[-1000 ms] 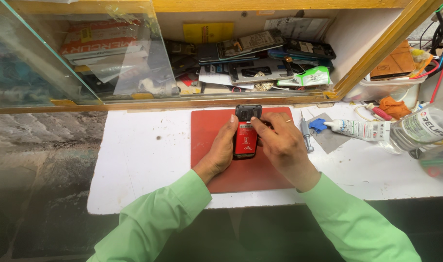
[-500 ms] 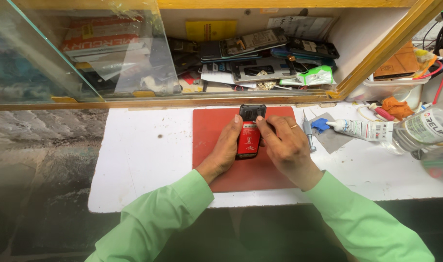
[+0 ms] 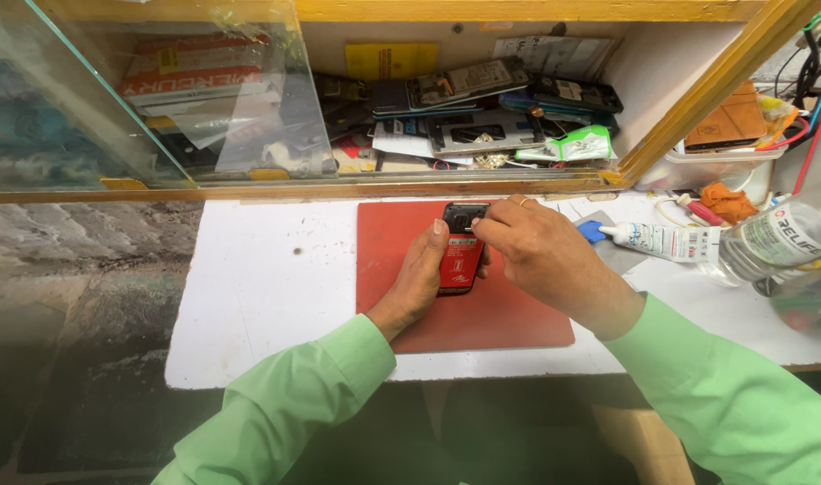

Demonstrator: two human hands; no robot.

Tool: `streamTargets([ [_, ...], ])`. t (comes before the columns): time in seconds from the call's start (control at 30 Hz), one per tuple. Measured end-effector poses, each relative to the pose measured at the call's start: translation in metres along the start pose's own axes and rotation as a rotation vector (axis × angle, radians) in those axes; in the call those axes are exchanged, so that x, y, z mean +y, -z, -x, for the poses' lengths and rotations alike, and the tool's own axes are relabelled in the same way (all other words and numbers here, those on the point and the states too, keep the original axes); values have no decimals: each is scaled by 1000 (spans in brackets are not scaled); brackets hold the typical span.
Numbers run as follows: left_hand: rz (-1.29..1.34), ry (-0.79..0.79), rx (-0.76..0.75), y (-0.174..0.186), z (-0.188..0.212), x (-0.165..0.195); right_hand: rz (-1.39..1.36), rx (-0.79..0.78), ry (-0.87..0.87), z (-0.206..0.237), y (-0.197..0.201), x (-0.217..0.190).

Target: The person disassembles a feature phone by removing the battery, unscrewing the back cover, and prying open the casing. They then remove the keypad and extract the internal circuit board using a screwdriver and a metal tool.

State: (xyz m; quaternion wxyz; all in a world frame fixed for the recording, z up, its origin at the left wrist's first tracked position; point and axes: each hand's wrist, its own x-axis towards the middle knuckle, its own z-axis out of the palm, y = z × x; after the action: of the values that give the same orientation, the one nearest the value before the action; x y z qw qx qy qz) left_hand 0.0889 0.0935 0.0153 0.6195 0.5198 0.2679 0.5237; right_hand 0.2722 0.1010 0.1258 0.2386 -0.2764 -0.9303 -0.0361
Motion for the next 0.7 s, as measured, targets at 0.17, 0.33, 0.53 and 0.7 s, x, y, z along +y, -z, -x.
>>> streamTargets([
  [0.17, -10, -24, -28, -2, 0, 2, -74, 54, 12, 3, 1, 1],
  [0.33, -16, -21, -13, -3, 3, 3, -76, -13, -87, 1, 5, -4],
  [0.53, -2, -61, 7, -5, 0, -4, 27, -38, -46, 0, 9, -10],
  [0.7, 50, -37, 96, -6, -5, -11, 22, 145, 4, 10, 1, -24],
])
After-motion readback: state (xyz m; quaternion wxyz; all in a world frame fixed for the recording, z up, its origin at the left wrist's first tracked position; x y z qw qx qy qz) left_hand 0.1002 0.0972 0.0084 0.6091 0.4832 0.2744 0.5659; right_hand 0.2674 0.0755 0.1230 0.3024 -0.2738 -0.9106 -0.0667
